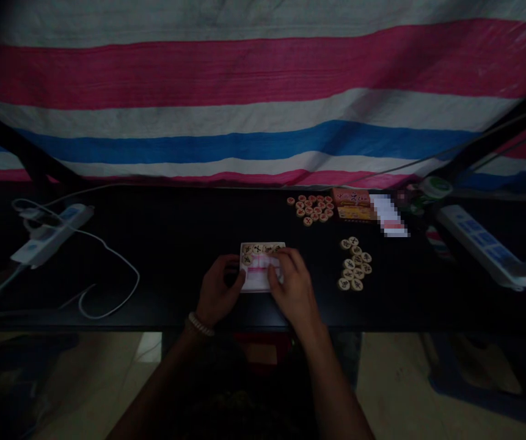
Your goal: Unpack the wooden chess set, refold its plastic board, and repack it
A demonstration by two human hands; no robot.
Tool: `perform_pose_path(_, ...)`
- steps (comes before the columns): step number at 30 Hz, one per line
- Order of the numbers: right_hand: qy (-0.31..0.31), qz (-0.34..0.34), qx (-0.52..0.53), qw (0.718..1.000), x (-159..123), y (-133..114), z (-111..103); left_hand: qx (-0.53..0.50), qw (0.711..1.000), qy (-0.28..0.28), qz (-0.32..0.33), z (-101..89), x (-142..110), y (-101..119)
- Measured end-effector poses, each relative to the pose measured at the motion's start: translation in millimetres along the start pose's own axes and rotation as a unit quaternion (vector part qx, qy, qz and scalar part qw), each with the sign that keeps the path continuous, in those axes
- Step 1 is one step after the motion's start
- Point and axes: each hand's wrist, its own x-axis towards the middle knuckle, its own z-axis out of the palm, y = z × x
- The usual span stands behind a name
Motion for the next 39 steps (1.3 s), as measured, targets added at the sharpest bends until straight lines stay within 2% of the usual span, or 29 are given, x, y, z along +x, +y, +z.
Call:
perform_pose_path(3,0.078,0.068,-0.154,0.983,-11.9,40.6,-35.9,0.007,1.0,0.0,-0.003,-0.1,0.2,-0.7)
perform_pose_path(6,0.072,0.117,-0.266,0.954,-24.2,82.3,-62.9,0.011,1.0,0.0,-0.001,0.4,0.7,-1.2)
perform_pose_path(8,0.047,0.12,-0.283,0.951,-29.5,100.3,-70.2,0.012,1.0,0.001,0.0,1.0,1.1,-1.7)
perform_pose_path(11,0.042,0.119,-0.266,0.956,-30.3,110.1,-68.4,0.014,1.0,0.004,0.003,1.7,1.2,-2.5)
perform_pose_path(15,0.043,0.117,-0.251,0.96,-23.8,108.3,-61.6,0.018,1.0,0.006,0.013,1.9,0.8,-2.2)
perform_pose_path(20,0.074,0.129,-0.262,0.954,-19.8,107.7,-62.5,0.021,0.999,0.01,0.022,2.5,1.1,-1.2)
perform_pose_path(26,0.069,0.105,-0.263,0.957,-18.9,111.2,-61.3,0.016,1.0,0.012,0.023,3.0,1.6,-1.5)
perform_pose_path(32,0.067,0.11,-0.242,0.962,-11.6,116.1,-62.6,0.014,1.0,0.009,0.022,3.0,1.8,-2.9)
perform_pose_path(35,0.057,0.094,-0.228,0.967,-7.0,100.4,-63.2,0.017,1.0,0.011,0.021,2.7,2.1,-3.0)
perform_pose_path(39,0.064,0.051,-0.102,0.991,-1.1,49.9,-46.6,0.019,1.0,0.007,0.018,1.8,2.2,-2.2)
